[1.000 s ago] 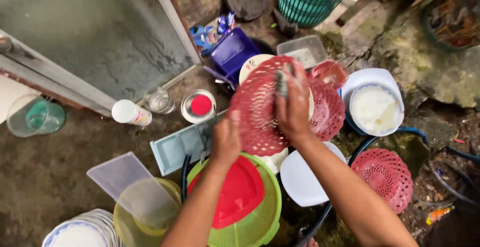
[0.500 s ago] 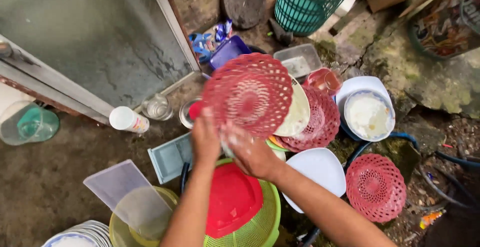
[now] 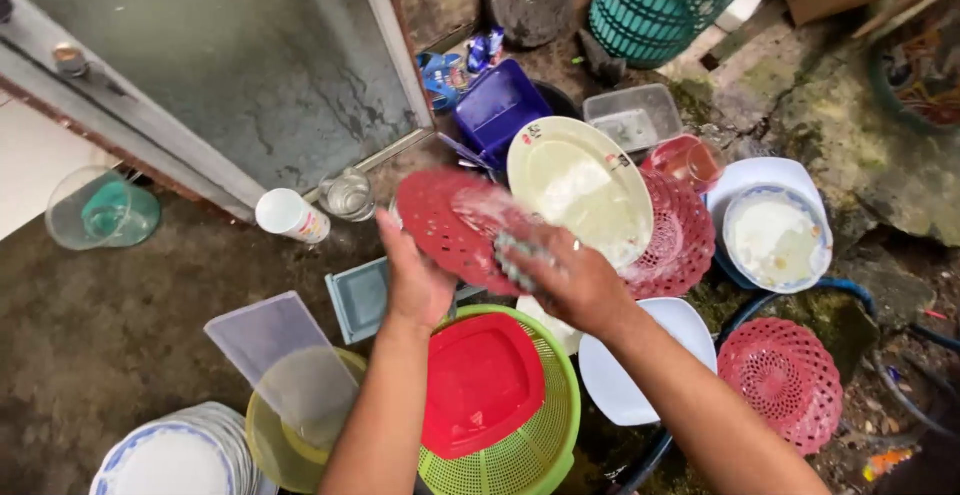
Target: Washing and rinsing various kitchenware including plates, bowls, and colanders in an outdoor setting.
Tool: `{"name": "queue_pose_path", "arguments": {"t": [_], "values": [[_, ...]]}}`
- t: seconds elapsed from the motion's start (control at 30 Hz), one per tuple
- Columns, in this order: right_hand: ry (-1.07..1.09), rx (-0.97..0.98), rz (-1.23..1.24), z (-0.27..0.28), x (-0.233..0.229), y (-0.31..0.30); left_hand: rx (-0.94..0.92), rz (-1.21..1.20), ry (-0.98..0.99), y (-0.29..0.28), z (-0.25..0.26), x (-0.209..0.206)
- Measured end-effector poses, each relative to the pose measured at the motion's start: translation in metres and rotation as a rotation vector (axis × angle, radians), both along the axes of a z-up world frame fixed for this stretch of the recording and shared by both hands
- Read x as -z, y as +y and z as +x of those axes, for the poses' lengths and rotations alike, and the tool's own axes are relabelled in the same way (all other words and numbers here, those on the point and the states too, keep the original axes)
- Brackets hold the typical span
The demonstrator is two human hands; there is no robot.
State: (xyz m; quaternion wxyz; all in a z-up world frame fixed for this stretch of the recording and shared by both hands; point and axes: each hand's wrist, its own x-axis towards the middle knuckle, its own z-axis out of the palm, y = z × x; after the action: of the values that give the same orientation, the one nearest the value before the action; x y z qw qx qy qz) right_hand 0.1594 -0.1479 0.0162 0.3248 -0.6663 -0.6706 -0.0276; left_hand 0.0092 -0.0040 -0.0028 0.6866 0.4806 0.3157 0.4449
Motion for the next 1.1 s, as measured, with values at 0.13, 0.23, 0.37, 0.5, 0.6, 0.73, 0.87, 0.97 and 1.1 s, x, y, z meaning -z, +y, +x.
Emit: {"name": "queue_pose_path", "arguments": {"t": [0.13,0.23,0.37,0.5,0.6,0.73,0.87,0.97,1.1], "values": [[0.003,-0.161,0.238,-0.013,0.017,0.014,0.128,-0.278,-0.118,-0.021,-0.006,-0.03],[0.202,-0.053,0.29,0.002,-0.024,0.036,0.261,-0.054,0.043,-0.04,-0.008,-0.049],[0.235,-0.068,0.394,-0.003,-0.036,0.042,0.471,0.314,0.201,-0.03,-0.005,-0.04],[0.12,-0.238,0.464,-0.002,-0.026,0.049,0.599,0.371,0.244,-0.026,-0.016,-0.016],[0.249,0.036,0.425,0.001,-0.031,0.048,0.669,0.431,0.205,-0.029,-0.019,-0.029],[0.171,-0.048,0.389,0.014,-0.017,0.044,0.71,0.372,0.205,-0.019,-0.022,-0.013],[0.384,0.194,0.411,0.07,-0.014,0.041,0.552,0.06,0.05,-0.03,-0.028,-0.074],[0.477,0.321,0.48,0.02,0.004,0.031,0.164,-0.261,-0.368,-0.035,-0.012,-0.069],[0.387,0.162,0.441,-0.055,0.026,0.036,0.005,-0.309,-0.472,-0.022,0.01,-0.005]]}}
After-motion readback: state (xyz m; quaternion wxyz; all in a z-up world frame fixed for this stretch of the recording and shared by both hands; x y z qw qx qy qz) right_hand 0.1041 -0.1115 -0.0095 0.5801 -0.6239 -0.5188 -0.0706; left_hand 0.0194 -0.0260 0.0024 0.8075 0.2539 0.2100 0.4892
